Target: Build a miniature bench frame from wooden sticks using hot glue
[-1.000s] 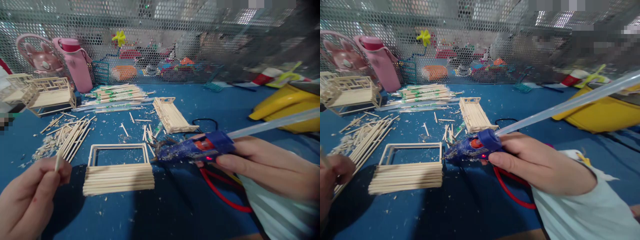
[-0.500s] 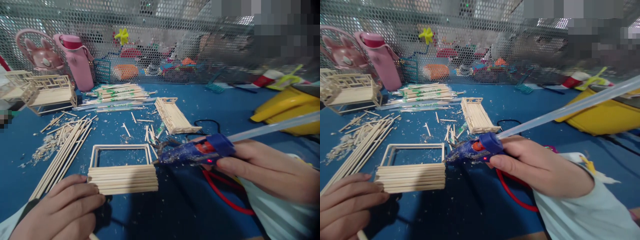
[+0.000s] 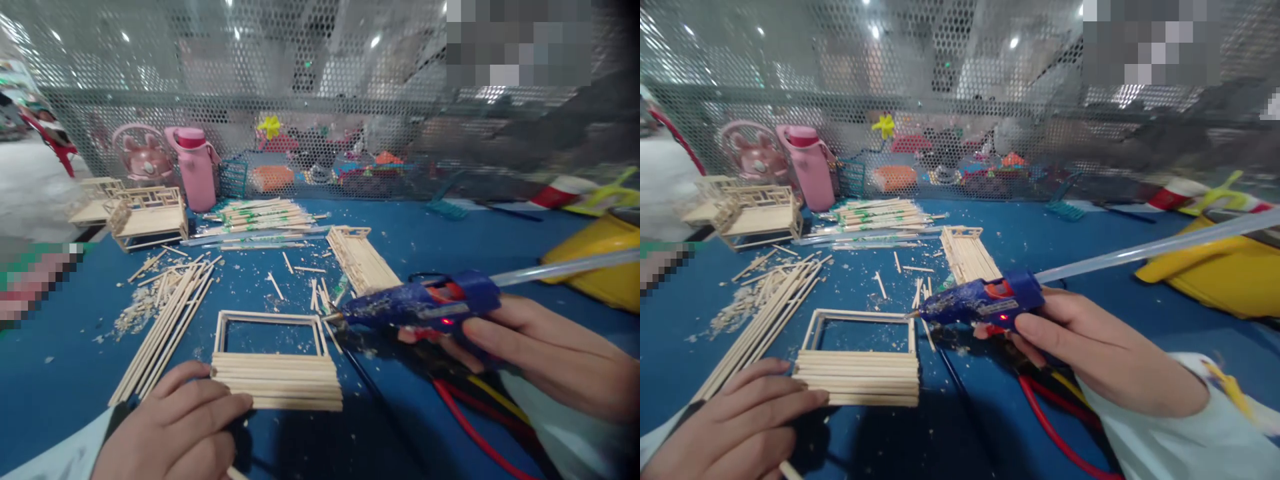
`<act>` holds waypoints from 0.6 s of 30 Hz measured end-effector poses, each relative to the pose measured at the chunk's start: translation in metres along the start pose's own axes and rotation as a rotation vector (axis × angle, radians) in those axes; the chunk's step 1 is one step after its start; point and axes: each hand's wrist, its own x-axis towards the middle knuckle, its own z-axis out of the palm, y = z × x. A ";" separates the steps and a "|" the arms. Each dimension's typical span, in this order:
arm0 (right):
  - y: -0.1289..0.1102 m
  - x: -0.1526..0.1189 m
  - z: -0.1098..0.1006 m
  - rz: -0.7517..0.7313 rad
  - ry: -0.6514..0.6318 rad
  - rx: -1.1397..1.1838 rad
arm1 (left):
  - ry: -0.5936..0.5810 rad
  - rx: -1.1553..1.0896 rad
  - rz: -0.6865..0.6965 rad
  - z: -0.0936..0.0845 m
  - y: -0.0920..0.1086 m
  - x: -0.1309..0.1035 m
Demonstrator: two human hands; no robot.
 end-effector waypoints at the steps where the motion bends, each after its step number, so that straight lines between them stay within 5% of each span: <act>1: -0.003 0.003 0.002 -0.003 -0.068 0.045 | 0.002 0.021 0.025 -0.001 0.000 0.003; 3: -0.012 0.009 0.008 -0.021 -0.183 0.110 | -0.058 0.052 0.054 -0.004 0.001 0.009; 11: -0.066 0.028 0.048 -0.180 -0.281 0.009 | -0.061 -0.001 -0.059 -0.008 0.011 0.010; 18: -0.070 0.036 0.071 -0.113 -0.345 0.113 | -0.138 -0.100 -0.123 -0.006 0.008 0.008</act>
